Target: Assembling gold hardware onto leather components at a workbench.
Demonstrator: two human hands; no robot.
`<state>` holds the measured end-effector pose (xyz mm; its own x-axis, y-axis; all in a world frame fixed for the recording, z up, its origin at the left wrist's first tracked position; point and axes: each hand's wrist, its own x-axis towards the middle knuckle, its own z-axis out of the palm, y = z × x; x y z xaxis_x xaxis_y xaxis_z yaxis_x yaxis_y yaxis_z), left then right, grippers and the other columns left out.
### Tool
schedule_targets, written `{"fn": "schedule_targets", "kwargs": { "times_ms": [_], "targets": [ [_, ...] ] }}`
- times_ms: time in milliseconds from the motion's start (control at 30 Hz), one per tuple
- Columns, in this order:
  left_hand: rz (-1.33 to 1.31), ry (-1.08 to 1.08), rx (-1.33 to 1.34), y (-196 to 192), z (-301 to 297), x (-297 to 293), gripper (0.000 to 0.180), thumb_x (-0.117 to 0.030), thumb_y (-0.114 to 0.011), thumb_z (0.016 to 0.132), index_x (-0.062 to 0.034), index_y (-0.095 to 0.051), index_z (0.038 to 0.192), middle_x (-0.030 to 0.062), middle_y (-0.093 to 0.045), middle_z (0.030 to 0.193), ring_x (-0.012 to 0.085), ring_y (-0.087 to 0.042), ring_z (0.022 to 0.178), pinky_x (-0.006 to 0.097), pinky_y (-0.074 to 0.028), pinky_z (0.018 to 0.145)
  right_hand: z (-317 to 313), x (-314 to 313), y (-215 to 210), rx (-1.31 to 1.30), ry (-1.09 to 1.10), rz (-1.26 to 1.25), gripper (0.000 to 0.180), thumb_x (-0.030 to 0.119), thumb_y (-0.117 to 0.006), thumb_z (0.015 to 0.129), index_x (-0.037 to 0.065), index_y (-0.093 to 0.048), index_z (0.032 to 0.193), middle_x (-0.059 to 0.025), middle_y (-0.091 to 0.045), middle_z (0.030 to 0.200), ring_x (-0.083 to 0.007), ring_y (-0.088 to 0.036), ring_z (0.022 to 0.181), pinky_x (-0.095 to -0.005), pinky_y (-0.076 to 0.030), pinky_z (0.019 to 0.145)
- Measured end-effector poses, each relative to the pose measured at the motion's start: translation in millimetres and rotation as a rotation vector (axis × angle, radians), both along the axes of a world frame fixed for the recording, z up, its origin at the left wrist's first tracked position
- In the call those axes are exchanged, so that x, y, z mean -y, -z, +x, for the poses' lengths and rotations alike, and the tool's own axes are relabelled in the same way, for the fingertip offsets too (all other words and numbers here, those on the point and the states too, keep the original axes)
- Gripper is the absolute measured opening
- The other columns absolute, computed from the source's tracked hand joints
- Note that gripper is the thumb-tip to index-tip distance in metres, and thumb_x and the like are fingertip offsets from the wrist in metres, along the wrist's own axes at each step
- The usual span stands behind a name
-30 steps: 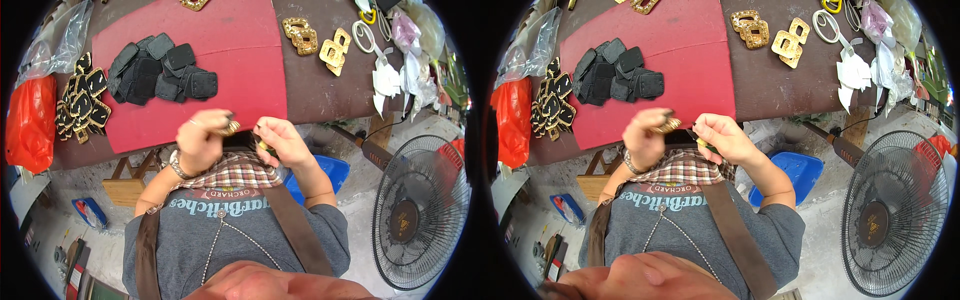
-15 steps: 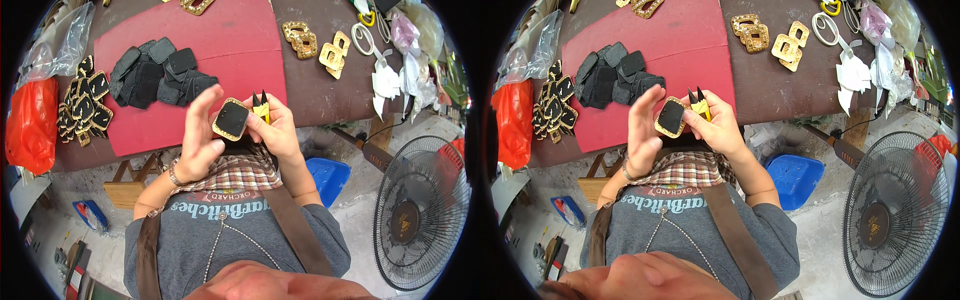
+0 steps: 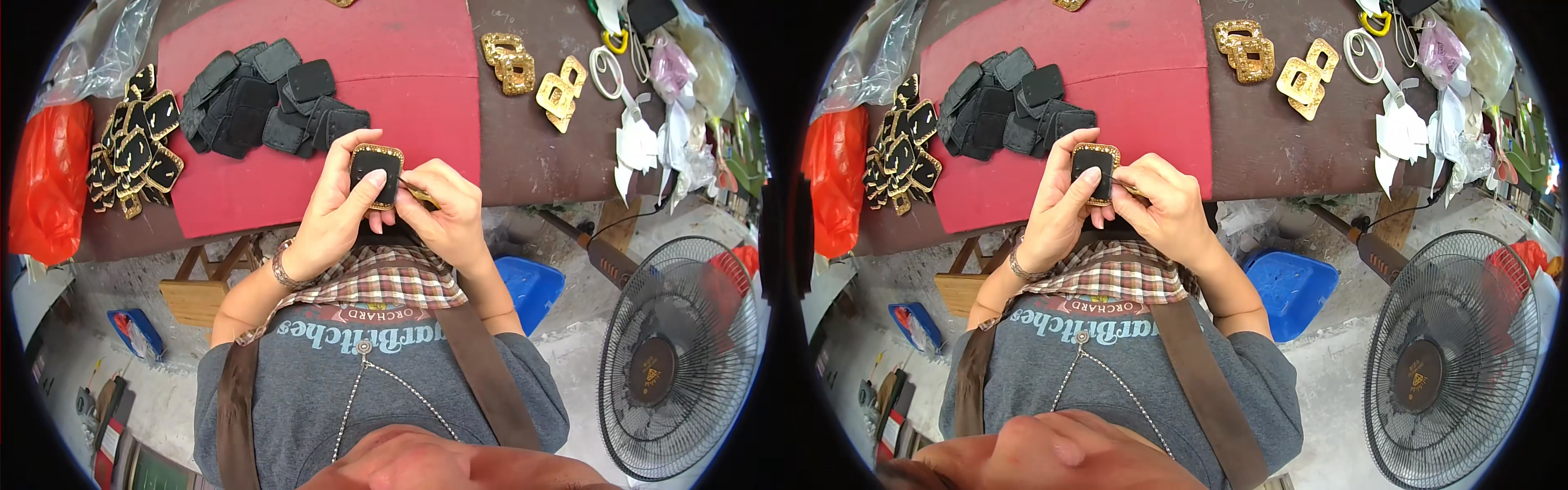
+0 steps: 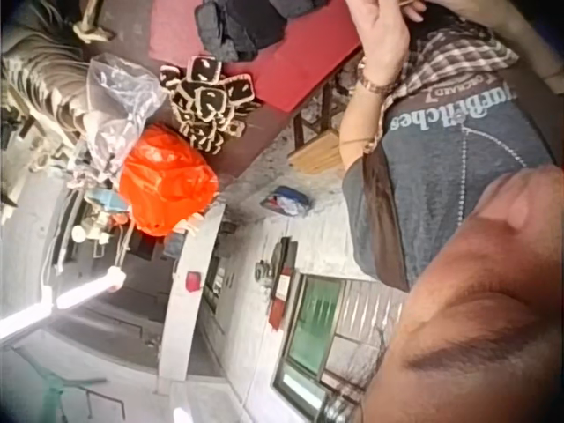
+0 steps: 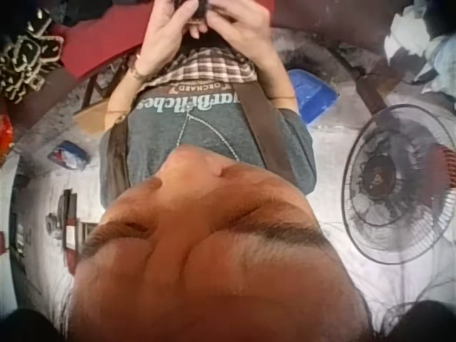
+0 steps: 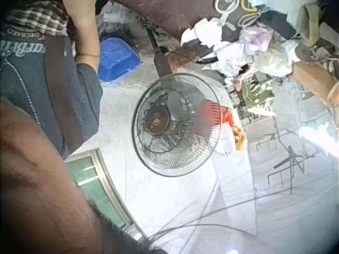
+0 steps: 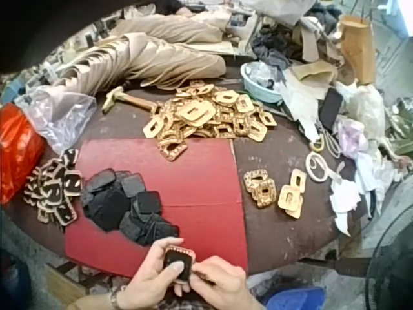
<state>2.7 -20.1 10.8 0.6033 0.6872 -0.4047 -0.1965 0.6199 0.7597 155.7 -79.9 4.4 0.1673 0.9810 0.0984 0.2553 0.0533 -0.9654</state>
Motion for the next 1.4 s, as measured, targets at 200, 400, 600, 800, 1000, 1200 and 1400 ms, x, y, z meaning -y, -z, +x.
{"fn": "schedule_targets", "kwargs": {
  "times_ms": [200, 400, 600, 800, 1000, 1200, 1400],
  "targets": [
    [0.135, 0.042, -0.072, 2, -4, 5, 0.038, -0.014, -0.045, 0.098, -0.0082, -0.031, 0.134, 0.0032, -0.055, 0.094, 0.0053, -0.052, 0.067, 0.018, -0.043, 0.055, 8, 0, 0, -0.089, -0.099, -0.059, 0.014, 0.002, -0.066, 0.080, -0.003, -0.065, 0.094, -0.0092, -0.060, 0.079, -0.0142, -0.061, 0.065, -0.0261, -0.048, 0.057],
    [0.247, 0.102, -0.140, 5, -4, 9, 0.041, -0.012, -0.046, 0.098, -0.0090, -0.030, 0.135, 0.0031, -0.055, 0.099, 0.0052, -0.051, 0.069, 0.017, -0.041, 0.056, 5, 2, -3, -0.273, -0.022, -0.261, 0.009, 0.004, -0.064, 0.081, -0.004, -0.065, 0.085, -0.0082, -0.059, 0.073, -0.0120, -0.058, 0.061, -0.0257, -0.046, 0.055],
    [0.274, 0.080, -0.156, 10, -5, 10, 0.042, -0.010, -0.047, 0.096, -0.0087, -0.030, 0.135, 0.0033, -0.056, 0.101, 0.0054, -0.051, 0.071, 0.017, -0.042, 0.057, -3, 4, 14, -0.240, 0.047, -0.232, 0.009, 0.004, -0.065, 0.084, -0.003, -0.061, 0.080, 0.0005, -0.055, 0.067, -0.0027, -0.049, 0.057, -0.0198, -0.038, 0.049],
    [0.284, 0.063, -0.179, 6, -4, 13, 0.042, -0.010, -0.047, 0.096, -0.0086, -0.030, 0.135, 0.0035, -0.056, 0.101, 0.0055, -0.051, 0.070, 0.018, -0.041, 0.058, -3, 4, 5, -0.308, 0.044, -0.224, 0.010, 0.004, -0.066, 0.083, -0.004, -0.062, 0.081, 0.0001, -0.056, 0.067, -0.0033, -0.051, 0.057, -0.0195, -0.039, 0.048],
    [0.272, 0.033, -0.158, 11, -4, 13, 0.039, -0.008, -0.046, 0.096, -0.0063, -0.034, 0.133, 0.0018, -0.055, 0.094, 0.0048, -0.050, 0.068, 0.019, -0.042, 0.057, -2, 4, 5, -0.251, 0.018, -0.175, 0.008, 0.004, -0.067, 0.083, -0.003, -0.063, 0.082, 0.0001, -0.057, 0.068, -0.0038, -0.053, 0.056, -0.0193, -0.040, 0.048],
    [0.358, 0.041, -0.191, 10, -3, 12, 0.037, -0.006, -0.046, 0.096, -0.0056, -0.037, 0.131, 0.0019, -0.054, 0.092, 0.0044, -0.049, 0.068, 0.019, -0.042, 0.057, -3, 5, 7, -0.477, 0.052, -0.311, 0.006, 0.003, -0.067, 0.082, -0.002, -0.063, 0.083, 0.0005, -0.058, 0.069, -0.0032, -0.052, 0.055, -0.0189, -0.040, 0.047],
    [0.259, 0.009, -0.151, 13, 0, 14, 0.033, -0.005, -0.046, 0.095, -0.0046, -0.040, 0.128, 0.0025, -0.055, 0.093, 0.0052, -0.050, 0.068, 0.020, -0.044, 0.059, -2, 6, 8, -0.398, 0.048, -0.370, 0.006, 0.002, -0.065, 0.081, -0.003, -0.064, 0.084, -0.0029, -0.059, 0.070, -0.0051, -0.054, 0.060, -0.0213, -0.042, 0.051]
  ]
}}
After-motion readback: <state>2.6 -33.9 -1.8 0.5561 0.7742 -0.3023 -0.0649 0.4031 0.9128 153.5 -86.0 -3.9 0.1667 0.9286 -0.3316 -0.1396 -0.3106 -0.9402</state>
